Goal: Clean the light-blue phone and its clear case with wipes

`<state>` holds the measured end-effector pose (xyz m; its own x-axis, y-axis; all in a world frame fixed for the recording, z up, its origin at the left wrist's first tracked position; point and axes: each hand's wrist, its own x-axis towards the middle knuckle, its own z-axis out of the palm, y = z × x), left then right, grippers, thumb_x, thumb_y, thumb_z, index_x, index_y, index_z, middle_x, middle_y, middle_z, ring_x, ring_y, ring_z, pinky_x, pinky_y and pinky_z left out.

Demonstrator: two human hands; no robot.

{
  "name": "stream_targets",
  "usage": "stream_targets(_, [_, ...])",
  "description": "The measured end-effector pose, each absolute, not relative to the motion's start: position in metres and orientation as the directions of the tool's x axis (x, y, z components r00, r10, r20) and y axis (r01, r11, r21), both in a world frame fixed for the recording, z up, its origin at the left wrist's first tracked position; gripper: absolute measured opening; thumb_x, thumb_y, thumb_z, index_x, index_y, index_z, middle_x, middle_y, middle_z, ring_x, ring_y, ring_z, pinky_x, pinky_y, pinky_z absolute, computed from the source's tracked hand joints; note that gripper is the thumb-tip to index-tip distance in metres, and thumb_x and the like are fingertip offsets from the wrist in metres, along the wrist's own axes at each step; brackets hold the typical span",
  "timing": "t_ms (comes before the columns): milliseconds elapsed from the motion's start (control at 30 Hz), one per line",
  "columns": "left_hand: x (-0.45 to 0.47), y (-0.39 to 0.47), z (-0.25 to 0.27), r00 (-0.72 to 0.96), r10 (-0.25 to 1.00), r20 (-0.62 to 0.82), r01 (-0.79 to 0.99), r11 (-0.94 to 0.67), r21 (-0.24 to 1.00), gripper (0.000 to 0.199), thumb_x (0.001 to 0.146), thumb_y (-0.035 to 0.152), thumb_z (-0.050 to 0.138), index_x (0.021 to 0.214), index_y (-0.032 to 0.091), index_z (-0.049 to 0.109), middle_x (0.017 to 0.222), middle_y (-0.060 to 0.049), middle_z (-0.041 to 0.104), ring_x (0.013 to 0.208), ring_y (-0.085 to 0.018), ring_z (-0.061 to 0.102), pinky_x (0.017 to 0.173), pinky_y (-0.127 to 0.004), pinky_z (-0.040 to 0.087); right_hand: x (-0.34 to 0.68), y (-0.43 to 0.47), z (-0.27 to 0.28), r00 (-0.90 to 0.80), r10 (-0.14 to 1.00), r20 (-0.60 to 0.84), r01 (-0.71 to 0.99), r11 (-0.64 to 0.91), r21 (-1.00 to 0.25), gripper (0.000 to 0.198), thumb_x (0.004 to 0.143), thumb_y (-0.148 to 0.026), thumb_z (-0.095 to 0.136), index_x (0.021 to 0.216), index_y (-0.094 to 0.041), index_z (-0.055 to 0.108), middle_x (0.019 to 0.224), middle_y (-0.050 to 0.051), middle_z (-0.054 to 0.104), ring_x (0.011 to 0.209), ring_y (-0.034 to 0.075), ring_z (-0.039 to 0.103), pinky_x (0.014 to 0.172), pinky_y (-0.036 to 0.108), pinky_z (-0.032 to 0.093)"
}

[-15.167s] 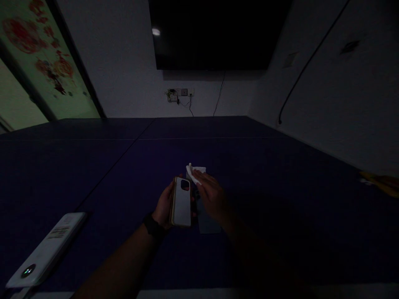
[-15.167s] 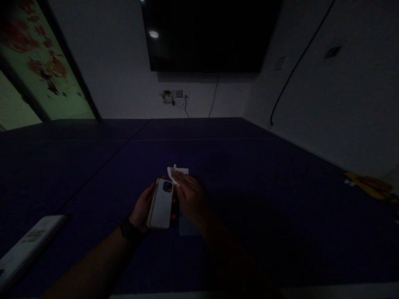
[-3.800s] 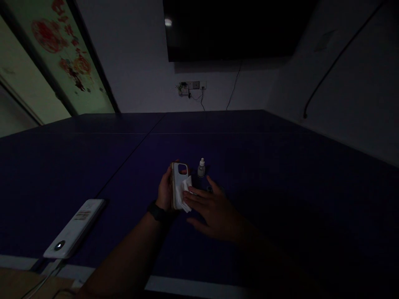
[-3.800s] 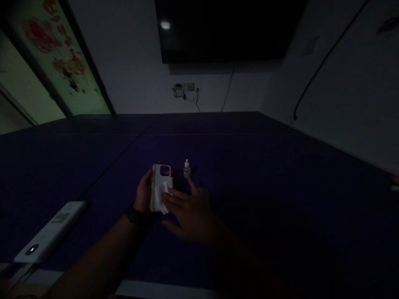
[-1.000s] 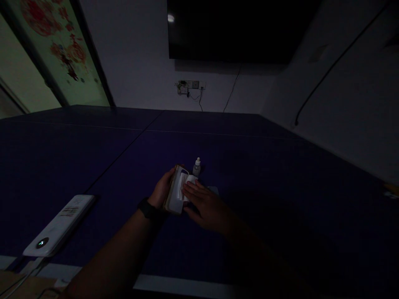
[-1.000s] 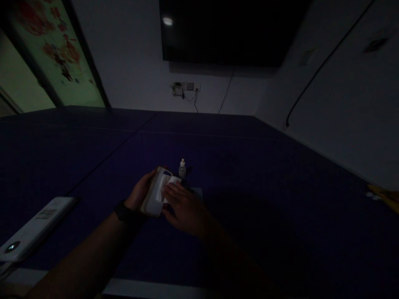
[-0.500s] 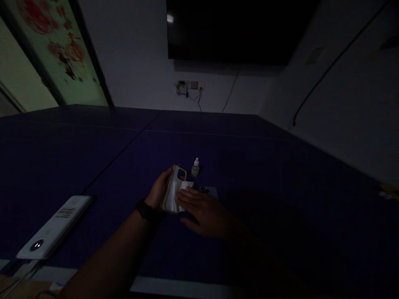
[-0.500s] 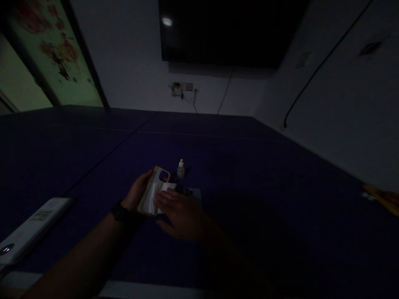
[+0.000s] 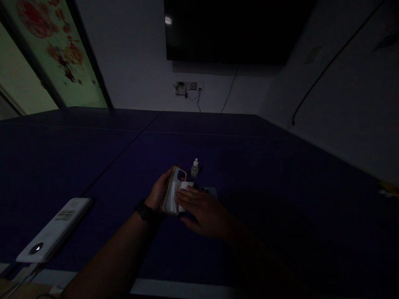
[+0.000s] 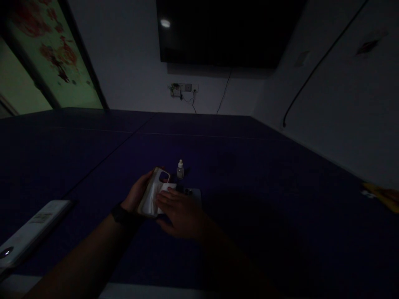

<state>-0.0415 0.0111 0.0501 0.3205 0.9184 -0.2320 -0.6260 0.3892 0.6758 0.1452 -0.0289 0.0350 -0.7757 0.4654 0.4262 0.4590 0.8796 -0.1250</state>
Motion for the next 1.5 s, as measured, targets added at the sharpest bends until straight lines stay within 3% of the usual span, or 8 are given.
stream_targets(133, [-0.041, 0.009, 0.054, 0.271, 0.922, -0.277, -0.609, 0.387, 0.692, 0.037, 0.098, 0.036, 0.048, 0.125, 0.015, 0.064, 0.091, -0.009, 0.075, 0.073, -0.022, 0.072, 0.073, -0.033, 0.057, 0.146, -0.027, 0.034, -0.718, 0.554, 0.421, 0.554, 0.821, -0.136, 0.053, 0.096, -0.033, 0.058, 0.145, -0.012, 0.054, 0.149, 0.017, 0.056, 0.142, 0.027, 0.051, 0.122, 0.049, 0.038])
stream_targets(300, [-0.041, 0.009, 0.052, 0.274, 0.921, -0.276, -0.616, 0.389, 0.686, 0.036, 0.096, 0.038, 0.054, 0.121, 0.015, 0.065, 0.081, -0.007, 0.073, 0.066, -0.019, 0.07, 0.067, -0.029, 0.056, 0.147, -0.029, 0.033, -0.806, 0.395, 0.441, 0.396, 0.913, -0.095, 0.045, 0.097, -0.039, 0.057, 0.132, -0.011, 0.065, 0.141, 0.015, 0.063, 0.135, 0.024, 0.058, 0.121, 0.042, 0.039])
stream_targets(500, [-0.041, 0.011, 0.05, 0.276, 0.924, -0.266, -0.602, 0.382, 0.702, 0.037, 0.096, 0.035, 0.053, 0.124, 0.015, 0.065, 0.091, -0.009, 0.076, 0.074, -0.021, 0.072, 0.074, -0.032, 0.057, 0.146, -0.028, 0.032, -0.715, 0.569, 0.405, 0.564, 0.813, -0.146, 0.058, 0.096, -0.037, 0.059, 0.147, -0.01, 0.051, 0.152, 0.018, 0.052, 0.143, 0.028, 0.049, 0.122, 0.049, 0.037])
stream_targets(700, [-0.041, 0.009, 0.052, 0.281, 0.921, -0.27, -0.621, 0.389, 0.68, 0.036, 0.097, 0.038, 0.053, 0.123, 0.015, 0.066, 0.08, -0.006, 0.072, 0.064, -0.018, 0.068, 0.066, -0.029, 0.054, 0.147, -0.032, 0.036, -0.813, 0.443, 0.379, 0.439, 0.893, -0.102, 0.051, 0.097, -0.045, 0.056, 0.135, -0.012, 0.064, 0.144, 0.014, 0.061, 0.137, 0.024, 0.056, 0.123, 0.045, 0.034])
stream_targets(900, [-0.042, 0.008, 0.05, 0.32, 0.905, -0.28, -0.566, 0.42, 0.709, 0.045, 0.098, 0.042, 0.05, 0.136, 0.02, 0.058, 0.095, -0.009, 0.075, 0.068, -0.023, 0.071, 0.062, -0.034, 0.057, 0.145, -0.03, 0.035, -0.676, 0.626, 0.389, 0.625, 0.767, -0.148, 0.054, 0.097, -0.035, 0.056, 0.145, -0.012, 0.053, 0.153, 0.014, 0.051, 0.144, 0.025, 0.048, 0.121, 0.046, 0.038])
stream_targets(1100, [-0.041, 0.01, 0.049, 0.304, 0.899, -0.316, -0.568, 0.438, 0.697, 0.044, 0.098, 0.043, 0.05, 0.129, 0.014, 0.064, 0.083, -0.01, 0.074, 0.066, -0.021, 0.07, 0.066, -0.031, 0.057, 0.147, -0.033, 0.036, -0.771, 0.527, 0.358, 0.505, 0.848, -0.161, 0.049, 0.097, -0.04, 0.058, 0.139, -0.015, 0.06, 0.146, 0.013, 0.06, 0.137, 0.025, 0.056, 0.118, 0.044, 0.042])
stream_targets(1200, [-0.041, 0.012, 0.046, 0.313, 0.902, -0.297, -0.573, 0.428, 0.698, 0.042, 0.099, 0.041, 0.05, 0.13, 0.017, 0.064, 0.09, -0.01, 0.075, 0.07, -0.021, 0.071, 0.068, -0.032, 0.057, 0.146, -0.031, 0.034, -0.681, 0.616, 0.397, 0.602, 0.779, -0.177, 0.05, 0.098, -0.035, 0.056, 0.144, -0.015, 0.055, 0.149, 0.014, 0.057, 0.14, 0.026, 0.052, 0.118, 0.045, 0.044])
stream_targets(1500, [-0.048, 0.005, 0.04, 0.574, 0.785, -0.232, -0.477, 0.55, 0.686, 0.049, 0.096, 0.054, 0.053, 0.126, 0.018, 0.066, 0.099, -0.012, 0.076, 0.073, -0.024, 0.073, 0.068, -0.038, 0.059, 0.146, -0.025, 0.034, -0.572, 0.681, 0.458, 0.7, 0.696, -0.161, 0.062, 0.097, -0.035, 0.057, 0.15, -0.006, 0.045, 0.156, 0.02, 0.047, 0.147, 0.031, 0.043, 0.122, 0.05, 0.038])
